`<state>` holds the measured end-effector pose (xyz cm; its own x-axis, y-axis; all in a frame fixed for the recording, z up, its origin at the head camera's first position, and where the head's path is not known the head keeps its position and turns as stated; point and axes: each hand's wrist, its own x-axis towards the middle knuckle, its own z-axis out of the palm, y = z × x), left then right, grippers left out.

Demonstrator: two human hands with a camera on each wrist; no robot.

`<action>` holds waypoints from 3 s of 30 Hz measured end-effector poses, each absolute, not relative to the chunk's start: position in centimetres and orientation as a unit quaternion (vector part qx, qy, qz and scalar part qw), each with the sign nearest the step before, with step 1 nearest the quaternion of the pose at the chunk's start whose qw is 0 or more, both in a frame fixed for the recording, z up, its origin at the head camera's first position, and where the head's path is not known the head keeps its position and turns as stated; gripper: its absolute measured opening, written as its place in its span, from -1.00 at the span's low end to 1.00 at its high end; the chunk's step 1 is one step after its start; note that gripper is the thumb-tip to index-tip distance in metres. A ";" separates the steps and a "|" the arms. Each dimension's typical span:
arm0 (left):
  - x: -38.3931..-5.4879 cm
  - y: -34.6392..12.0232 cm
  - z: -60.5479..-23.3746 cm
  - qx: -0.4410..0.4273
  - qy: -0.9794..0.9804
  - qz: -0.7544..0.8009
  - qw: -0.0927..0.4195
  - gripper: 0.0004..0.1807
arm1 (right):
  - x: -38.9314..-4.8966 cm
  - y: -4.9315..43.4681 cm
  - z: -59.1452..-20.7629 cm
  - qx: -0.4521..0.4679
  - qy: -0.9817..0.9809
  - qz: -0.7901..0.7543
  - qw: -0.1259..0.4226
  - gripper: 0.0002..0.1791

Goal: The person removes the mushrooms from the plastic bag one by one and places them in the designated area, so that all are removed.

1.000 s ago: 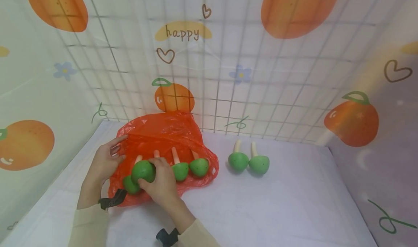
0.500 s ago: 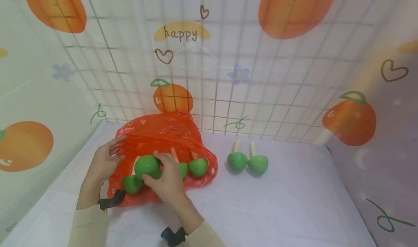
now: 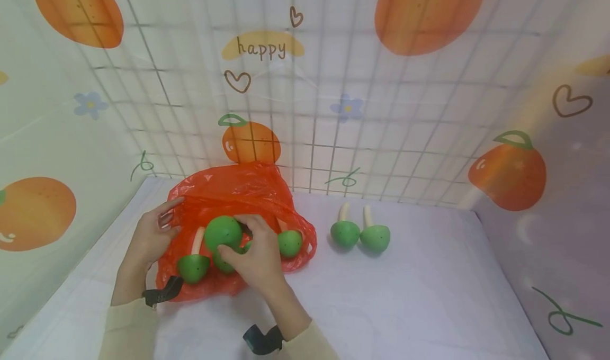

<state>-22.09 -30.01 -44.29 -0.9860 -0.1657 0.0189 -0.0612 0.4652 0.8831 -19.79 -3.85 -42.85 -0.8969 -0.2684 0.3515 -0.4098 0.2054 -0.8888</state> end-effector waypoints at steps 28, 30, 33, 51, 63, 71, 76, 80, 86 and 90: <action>-22.1 -30.1 -44.3 0.063 -0.854 -0.514 0.050 -0.25 | -20.2 2.1 -39.1 0.192 -0.717 0.662 0.107 -0.38; -22.1 -30.1 -44.4 0.065 -0.853 -0.515 0.049 -0.24 | -20.2 2.7 -38.9 0.191 -0.712 0.667 0.110 -0.37; -22.1 -30.1 -44.4 0.064 -0.853 -0.516 0.050 -0.24 | -20.4 3.6 -38.7 0.187 -0.706 0.672 0.122 -0.39; -22.0 -29.9 -44.3 0.063 -0.850 -0.521 0.046 -0.24 | -22.0 9.1 -38.4 0.052 -0.716 0.665 0.207 -0.41; -22.0 -29.8 -44.4 0.068 -0.850 -0.521 0.047 -0.24 | -23.6 12.9 -40.1 -0.036 -0.717 0.655 0.234 -0.35; -22.0 -29.8 -44.5 0.062 -0.852 -0.517 0.050 -0.24 | -24.5 15.2 -41.2 -0.091 -0.699 0.663 0.251 -0.34; -22.0 -29.8 -44.4 0.061 -0.851 -0.520 0.046 -0.24 | -24.7 16.4 -41.8 -0.124 -0.701 0.651 0.265 -0.32; -22.0 -29.8 -44.4 0.061 -0.851 -0.519 0.045 -0.24 | -24.8 17.2 -42.3 -0.150 -0.708 0.634 0.272 -0.31; -22.1 -29.8 -44.5 0.060 -0.852 -0.518 0.044 -0.24 | -25.1 18.4 -43.3 -0.181 -0.695 0.640 0.273 -0.31; -22.1 -29.8 -44.5 0.063 -0.852 -0.519 0.044 -0.24 | -25.3 19.3 -44.1 -0.196 -0.676 0.655 0.276 -0.32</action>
